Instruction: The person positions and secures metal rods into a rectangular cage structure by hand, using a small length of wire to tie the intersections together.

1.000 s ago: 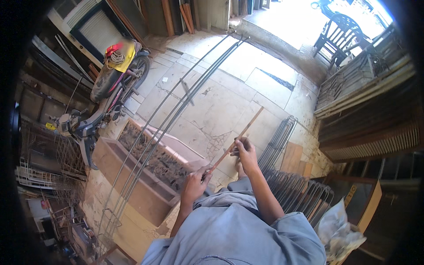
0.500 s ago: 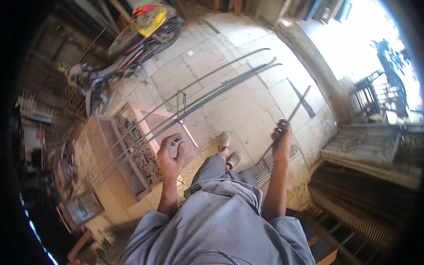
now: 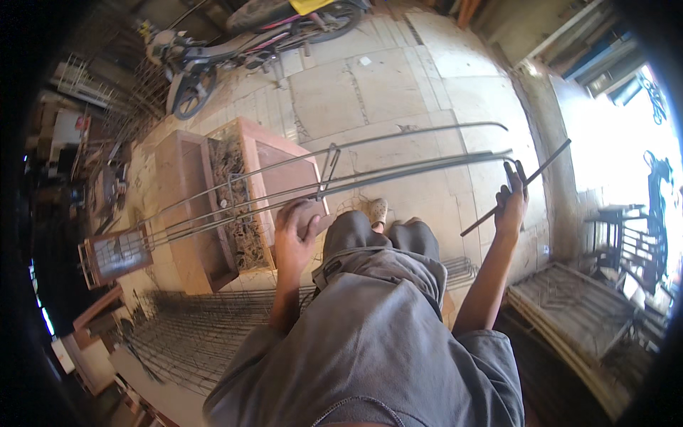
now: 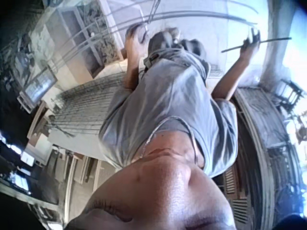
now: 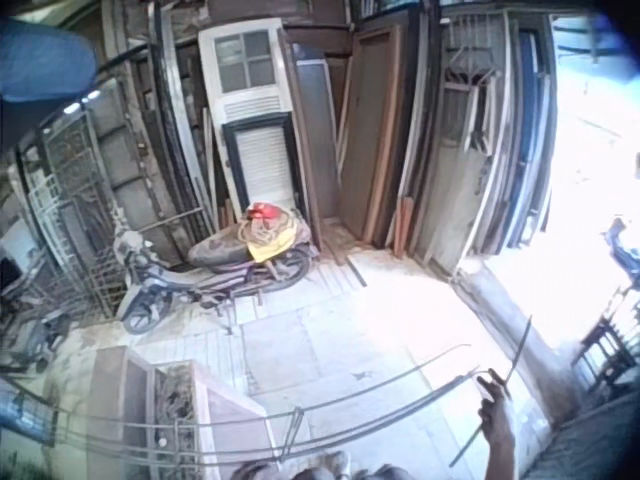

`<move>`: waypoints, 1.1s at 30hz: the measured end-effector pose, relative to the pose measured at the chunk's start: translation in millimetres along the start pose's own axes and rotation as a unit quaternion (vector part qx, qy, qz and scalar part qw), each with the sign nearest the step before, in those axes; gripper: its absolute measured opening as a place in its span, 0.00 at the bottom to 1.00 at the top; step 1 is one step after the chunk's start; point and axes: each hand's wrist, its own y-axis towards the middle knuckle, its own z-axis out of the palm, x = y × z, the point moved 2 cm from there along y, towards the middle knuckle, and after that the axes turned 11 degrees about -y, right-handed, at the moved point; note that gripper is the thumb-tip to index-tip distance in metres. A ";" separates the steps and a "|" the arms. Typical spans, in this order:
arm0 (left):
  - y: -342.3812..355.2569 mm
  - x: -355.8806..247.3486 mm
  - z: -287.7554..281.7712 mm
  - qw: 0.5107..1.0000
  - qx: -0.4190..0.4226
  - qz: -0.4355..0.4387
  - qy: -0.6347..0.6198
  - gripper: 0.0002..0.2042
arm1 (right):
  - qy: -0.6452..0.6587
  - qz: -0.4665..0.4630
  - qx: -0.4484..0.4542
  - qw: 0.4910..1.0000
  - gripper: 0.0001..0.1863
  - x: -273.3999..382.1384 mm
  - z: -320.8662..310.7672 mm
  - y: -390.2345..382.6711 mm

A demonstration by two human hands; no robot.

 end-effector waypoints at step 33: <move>23.9 16.4 10.1 0.991 0.022 -0.016 0.133 0.09 | -0.294 -0.273 0.128 0.907 0.26 -11.1 -19.7 100.8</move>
